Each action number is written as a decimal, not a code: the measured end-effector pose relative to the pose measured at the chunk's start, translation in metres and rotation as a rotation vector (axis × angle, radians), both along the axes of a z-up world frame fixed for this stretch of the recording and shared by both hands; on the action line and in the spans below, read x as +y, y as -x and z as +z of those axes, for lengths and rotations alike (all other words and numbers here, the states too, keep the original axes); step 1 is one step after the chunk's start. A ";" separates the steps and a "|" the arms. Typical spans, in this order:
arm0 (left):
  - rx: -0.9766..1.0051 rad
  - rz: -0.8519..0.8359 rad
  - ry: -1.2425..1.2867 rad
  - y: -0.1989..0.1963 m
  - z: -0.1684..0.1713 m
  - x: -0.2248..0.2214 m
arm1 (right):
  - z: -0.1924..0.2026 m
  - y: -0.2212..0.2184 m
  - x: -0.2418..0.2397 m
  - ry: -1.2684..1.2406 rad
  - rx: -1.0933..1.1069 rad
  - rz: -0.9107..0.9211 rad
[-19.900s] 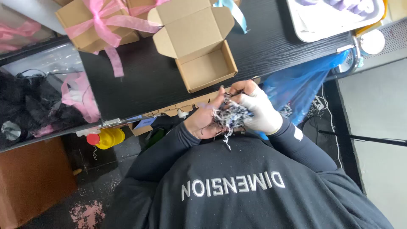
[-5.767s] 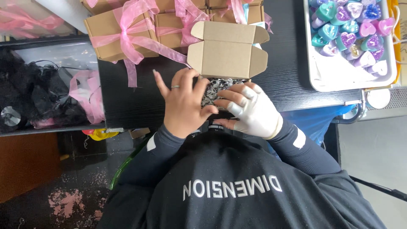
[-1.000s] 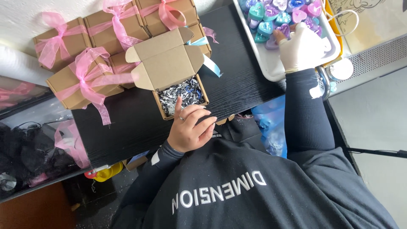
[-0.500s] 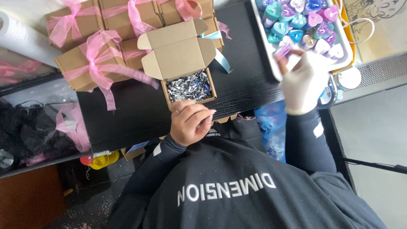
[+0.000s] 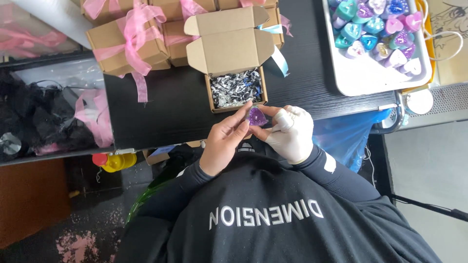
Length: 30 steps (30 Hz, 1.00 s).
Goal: Packing heart-shaped products into gift boxes with shredded paper and tying ribbons.
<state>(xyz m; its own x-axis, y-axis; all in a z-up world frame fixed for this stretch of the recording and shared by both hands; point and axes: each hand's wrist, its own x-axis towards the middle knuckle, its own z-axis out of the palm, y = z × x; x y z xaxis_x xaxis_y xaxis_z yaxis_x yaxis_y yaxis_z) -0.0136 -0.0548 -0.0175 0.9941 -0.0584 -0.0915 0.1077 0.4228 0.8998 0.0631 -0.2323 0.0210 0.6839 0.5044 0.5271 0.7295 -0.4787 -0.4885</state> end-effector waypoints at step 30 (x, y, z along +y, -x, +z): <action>0.058 -0.136 0.182 0.001 0.000 0.007 | -0.013 -0.021 -0.029 -0.586 1.378 0.524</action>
